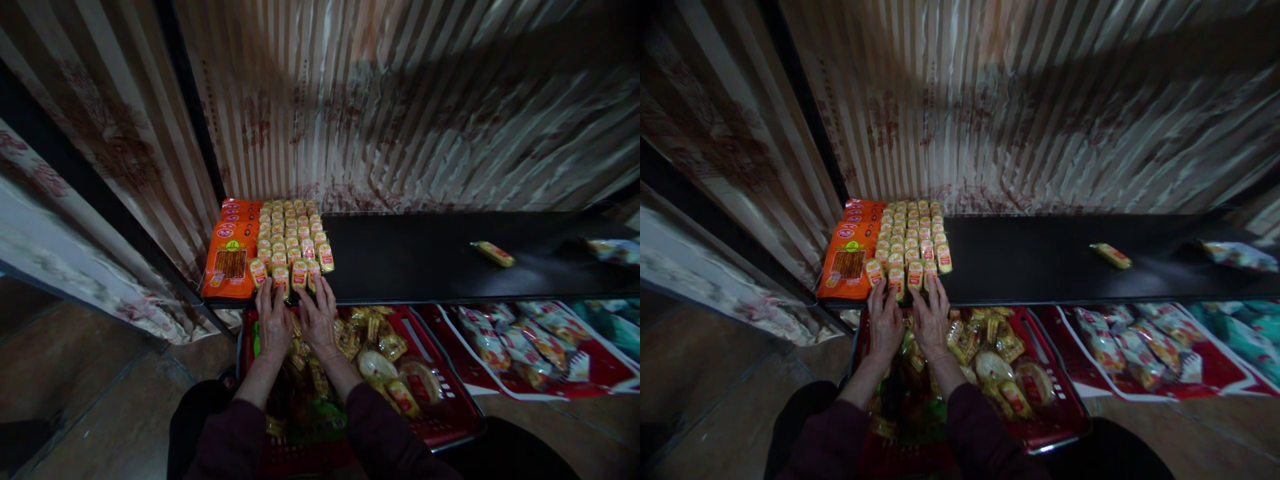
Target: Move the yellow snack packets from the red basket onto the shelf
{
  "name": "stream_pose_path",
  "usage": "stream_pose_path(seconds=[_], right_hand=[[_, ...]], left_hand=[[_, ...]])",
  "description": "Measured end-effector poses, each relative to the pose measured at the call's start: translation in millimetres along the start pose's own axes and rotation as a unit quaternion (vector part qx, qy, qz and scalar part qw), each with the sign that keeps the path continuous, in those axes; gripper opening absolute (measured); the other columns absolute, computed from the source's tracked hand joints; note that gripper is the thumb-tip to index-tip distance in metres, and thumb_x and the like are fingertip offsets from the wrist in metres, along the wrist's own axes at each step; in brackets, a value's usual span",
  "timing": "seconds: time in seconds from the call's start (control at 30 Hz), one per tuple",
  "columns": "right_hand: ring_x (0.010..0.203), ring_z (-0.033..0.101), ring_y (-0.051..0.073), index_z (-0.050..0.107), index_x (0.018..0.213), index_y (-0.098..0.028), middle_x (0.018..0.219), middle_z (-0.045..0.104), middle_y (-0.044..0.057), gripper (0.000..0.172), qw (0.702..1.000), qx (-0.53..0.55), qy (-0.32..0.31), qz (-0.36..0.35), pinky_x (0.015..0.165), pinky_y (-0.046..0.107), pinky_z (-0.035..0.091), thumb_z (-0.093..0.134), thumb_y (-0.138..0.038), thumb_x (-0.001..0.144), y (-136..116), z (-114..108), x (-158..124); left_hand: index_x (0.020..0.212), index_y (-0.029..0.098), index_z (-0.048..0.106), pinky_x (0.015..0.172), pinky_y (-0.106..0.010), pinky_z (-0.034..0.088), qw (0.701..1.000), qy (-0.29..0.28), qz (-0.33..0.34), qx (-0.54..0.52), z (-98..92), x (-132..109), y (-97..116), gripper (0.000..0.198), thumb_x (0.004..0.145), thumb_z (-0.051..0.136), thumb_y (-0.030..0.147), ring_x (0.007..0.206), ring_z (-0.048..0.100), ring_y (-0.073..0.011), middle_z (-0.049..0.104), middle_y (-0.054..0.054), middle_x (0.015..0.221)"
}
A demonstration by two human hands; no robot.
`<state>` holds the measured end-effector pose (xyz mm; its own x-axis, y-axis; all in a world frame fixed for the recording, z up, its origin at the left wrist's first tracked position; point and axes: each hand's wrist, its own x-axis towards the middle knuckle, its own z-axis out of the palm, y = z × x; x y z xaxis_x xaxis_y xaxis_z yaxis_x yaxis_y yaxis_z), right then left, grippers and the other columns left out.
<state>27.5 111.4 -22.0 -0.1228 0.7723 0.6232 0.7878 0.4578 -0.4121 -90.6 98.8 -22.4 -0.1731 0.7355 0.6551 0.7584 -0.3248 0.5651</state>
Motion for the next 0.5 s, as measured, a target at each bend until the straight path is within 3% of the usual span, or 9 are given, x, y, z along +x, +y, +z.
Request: stream_pose_path(seconds=[0.27, 0.5], right_hand=[[0.143, 0.017, 0.029, 0.053, 0.130, -0.026, 0.156, 0.020, 0.007, 0.041, 1.000, -0.003, 0.011, 0.019, 0.107, 0.053, 0.034, 0.044, -0.018, 0.091, 2.4, 3.1, 2.9], [0.140, 0.025, 0.028, 0.037, 0.142, -0.019, 0.153, 0.023, 0.014, 0.051, 0.999, 0.009, 0.006, 0.046, 0.109, 0.052, 0.034, 0.044, -0.027, 0.092, 8.1, 8.0, 18.4]], left_hand=[[0.120, 0.018, 0.057, 0.104, -0.050, 0.040, 1.000, 0.013, 0.023, 0.012, 2.5, 1.1, -5.0, 0.037, 0.088, 0.042, 0.009, 0.133, 0.035, -0.0256, 0.043, -0.016, 0.138], [0.111, 0.017, 0.063, 0.101, -0.047, 0.043, 0.997, 0.023, 0.038, 0.069, -1.2, 6.8, 0.5, 0.033, 0.087, 0.043, 0.007, 0.125, 0.039, -0.0249, 0.051, -0.014, 0.123]])
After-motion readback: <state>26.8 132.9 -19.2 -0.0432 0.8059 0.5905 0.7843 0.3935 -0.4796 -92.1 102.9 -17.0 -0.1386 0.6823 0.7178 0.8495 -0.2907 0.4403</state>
